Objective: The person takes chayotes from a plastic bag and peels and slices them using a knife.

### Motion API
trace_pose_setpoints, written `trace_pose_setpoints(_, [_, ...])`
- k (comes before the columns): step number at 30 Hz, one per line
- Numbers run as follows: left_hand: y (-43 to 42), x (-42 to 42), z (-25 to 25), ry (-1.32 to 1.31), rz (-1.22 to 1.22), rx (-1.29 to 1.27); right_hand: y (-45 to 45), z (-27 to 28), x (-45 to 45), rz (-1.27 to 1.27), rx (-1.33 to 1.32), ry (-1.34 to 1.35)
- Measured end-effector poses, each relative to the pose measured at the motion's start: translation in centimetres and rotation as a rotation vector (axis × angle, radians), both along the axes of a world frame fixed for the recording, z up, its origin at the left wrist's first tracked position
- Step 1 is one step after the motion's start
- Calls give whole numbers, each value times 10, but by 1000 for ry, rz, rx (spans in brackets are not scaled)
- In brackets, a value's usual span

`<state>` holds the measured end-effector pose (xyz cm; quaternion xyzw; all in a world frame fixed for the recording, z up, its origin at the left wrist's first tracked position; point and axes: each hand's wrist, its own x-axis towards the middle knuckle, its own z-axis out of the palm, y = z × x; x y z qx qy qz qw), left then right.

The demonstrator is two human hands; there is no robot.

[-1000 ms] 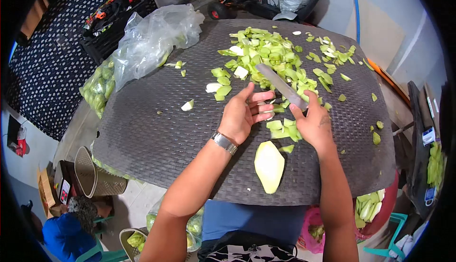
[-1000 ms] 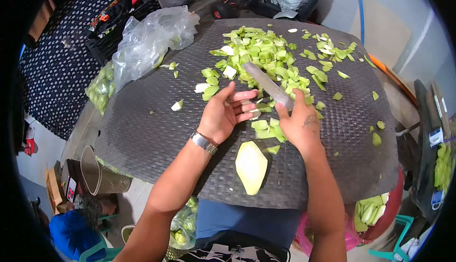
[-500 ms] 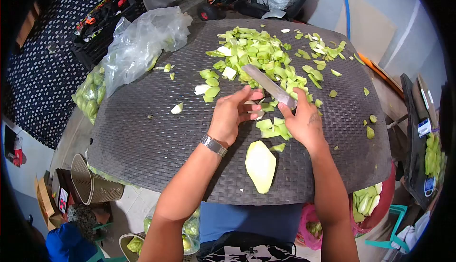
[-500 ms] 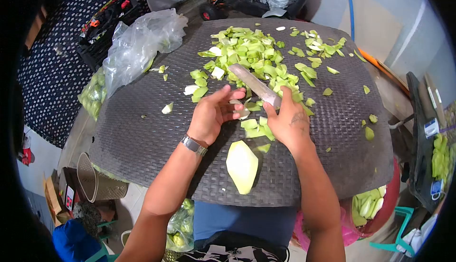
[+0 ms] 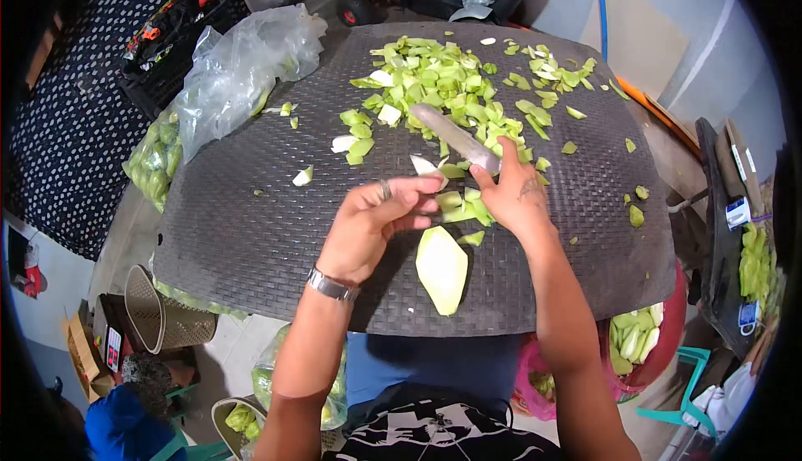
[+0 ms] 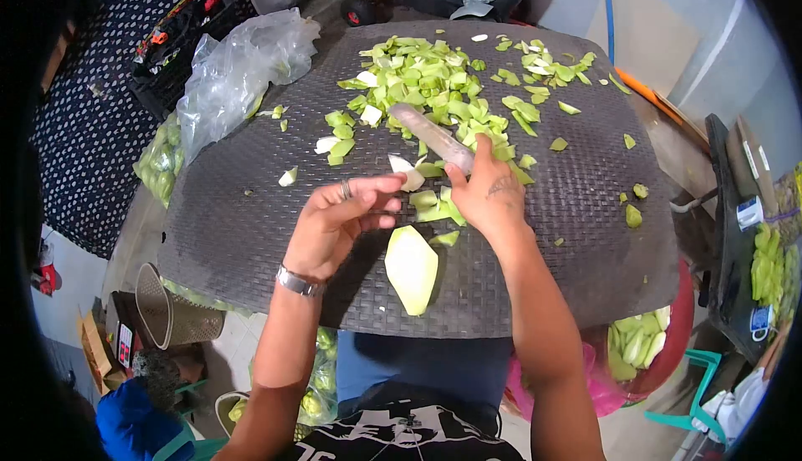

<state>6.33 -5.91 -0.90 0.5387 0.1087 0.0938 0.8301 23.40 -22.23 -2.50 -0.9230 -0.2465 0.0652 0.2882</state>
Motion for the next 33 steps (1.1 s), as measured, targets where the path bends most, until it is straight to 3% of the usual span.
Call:
trace_pose_setpoints(3, [-8,-14,-7,5,-52,-251,-2,-9,-2,59,-41,-113])
trace_pose_setpoints(6, [-15,-24,-12,-6,-40,-287,-5,-19,-7,77,-34,-279])
trace_pose_setpoints(10, [-24,-33,-16,6,13,-198,-8,-19,-8,118,-40,-282])
trace_pose_setpoints(13, [-35,-41,-20,133,169,270,-9,-13,-12,143,-24,-330])
trace_pose_setpoints(14, [-50,-49,-17,224,351,784,-12,-13,-12,153,0,-373])
trace_pose_setpoints(16, [-63,-50,-26,250,450,1144,-21,-10,-12,118,104,-432])
trace_pose_setpoints(19, [-86,-45,-37,270,507,1364,-42,6,-12,16,395,-576])
trace_pose_setpoints(20, [-89,-42,-39,261,515,1433,-56,13,-21,-32,532,-503])
trace_pose_setpoints(21, [-89,-42,-40,260,504,1440,-71,24,-39,-80,666,-426])
trace_pose_setpoints(23, [-90,-38,-41,256,473,1452,-107,3,-55,-201,868,-575])
trace_pose_setpoints(27, [-82,-36,-45,184,427,1433,-181,-82,-108,-466,1145,-249])
trace_pose_setpoints(29, [-76,-35,-47,130,408,1407,-192,-106,-129,-320,925,-572])
trace_pose_setpoints(32, [-78,-36,-56,71,411,1359,-211,-104,-159,-183,675,-801])
trace_pose_setpoints(33, [-79,-36,-55,68,414,1355,-215,-109,-172,-195,658,-684])
